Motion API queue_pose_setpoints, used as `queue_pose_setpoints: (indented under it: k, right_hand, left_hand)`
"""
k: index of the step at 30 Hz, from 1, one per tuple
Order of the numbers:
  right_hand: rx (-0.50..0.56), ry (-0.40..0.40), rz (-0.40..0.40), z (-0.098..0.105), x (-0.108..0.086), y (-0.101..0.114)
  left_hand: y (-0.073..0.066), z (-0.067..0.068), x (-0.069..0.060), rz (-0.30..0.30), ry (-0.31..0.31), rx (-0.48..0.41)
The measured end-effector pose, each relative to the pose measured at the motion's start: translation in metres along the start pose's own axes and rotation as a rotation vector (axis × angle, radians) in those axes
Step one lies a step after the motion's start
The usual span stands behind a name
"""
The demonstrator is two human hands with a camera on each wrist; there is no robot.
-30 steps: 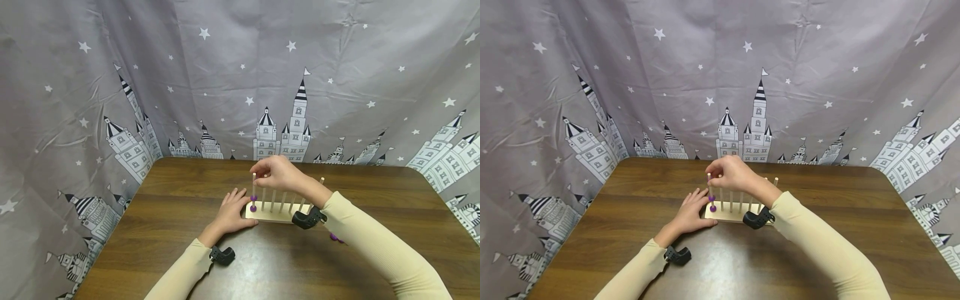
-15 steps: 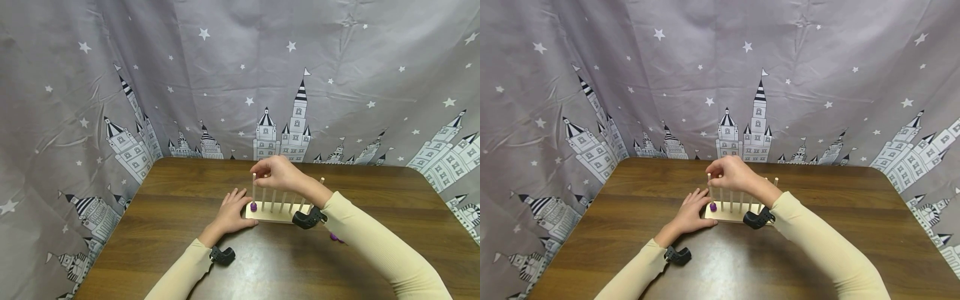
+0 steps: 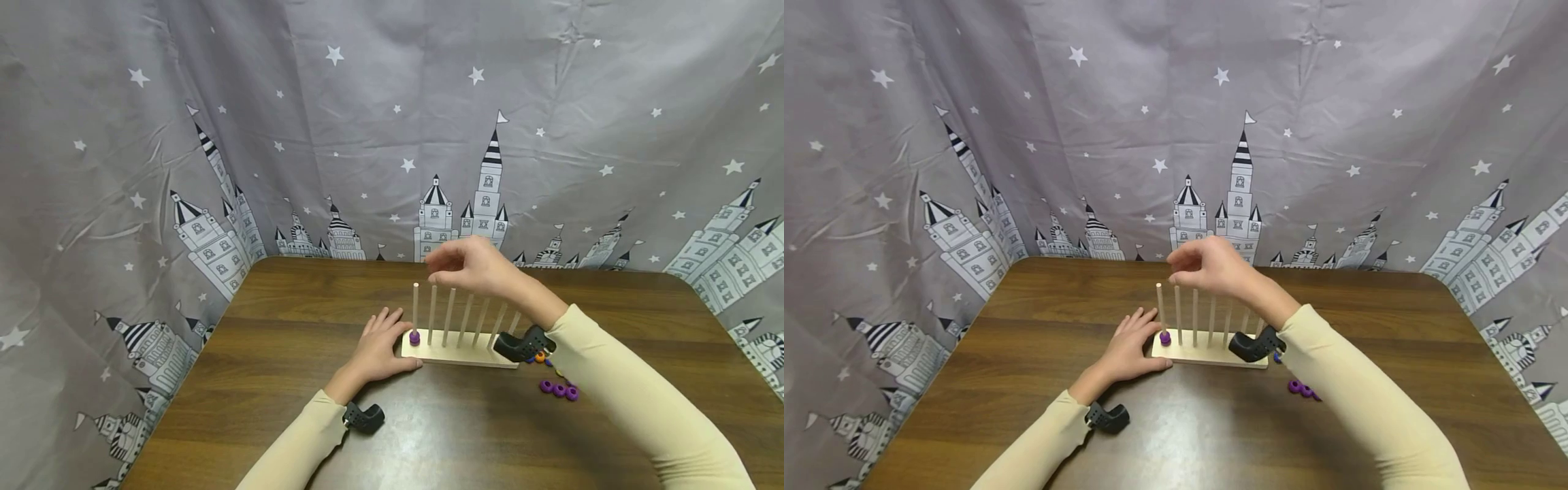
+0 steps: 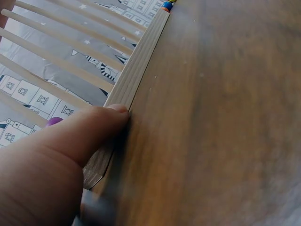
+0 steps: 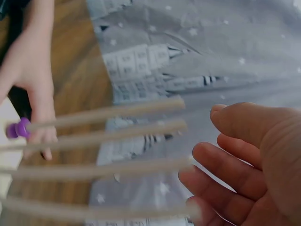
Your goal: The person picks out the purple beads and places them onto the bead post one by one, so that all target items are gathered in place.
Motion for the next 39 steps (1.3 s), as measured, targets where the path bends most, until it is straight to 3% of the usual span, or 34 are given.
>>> queue_pose_setpoints:
  k: [9, 18, 30, 39]
  right_hand:
    - [-0.093, -0.118, -0.167, 0.049, -0.042, -0.038]
    - [-0.148, -0.176, -0.254, 0.076, -0.092, -0.078]
    - [-0.21, -0.243, -0.306, 0.08, -0.156, -0.127]
    - [-0.198, -0.269, -0.318, 0.066, -0.192, -0.153]
  left_hand:
    - [0.001, -0.001, 0.0, 0.001, 0.0, 0.009]
    - [0.003, 0.0, 0.001, -0.002, -0.007, 0.009]
    - [0.0, -0.001, 0.002, 0.0, -0.002, 0.006]
    - [-0.001, 0.0, 0.002, 0.004, 0.0, 0.005]
Point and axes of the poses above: each hand's wrist, its own x-axis towards the middle knuckle, its own z-axis out of the back of the hand, y = z × x, the point moved 6 cm from there along x, towards the middle knuckle, and after that the axes turned 4 degrees about -x, right-handed, at the moved point
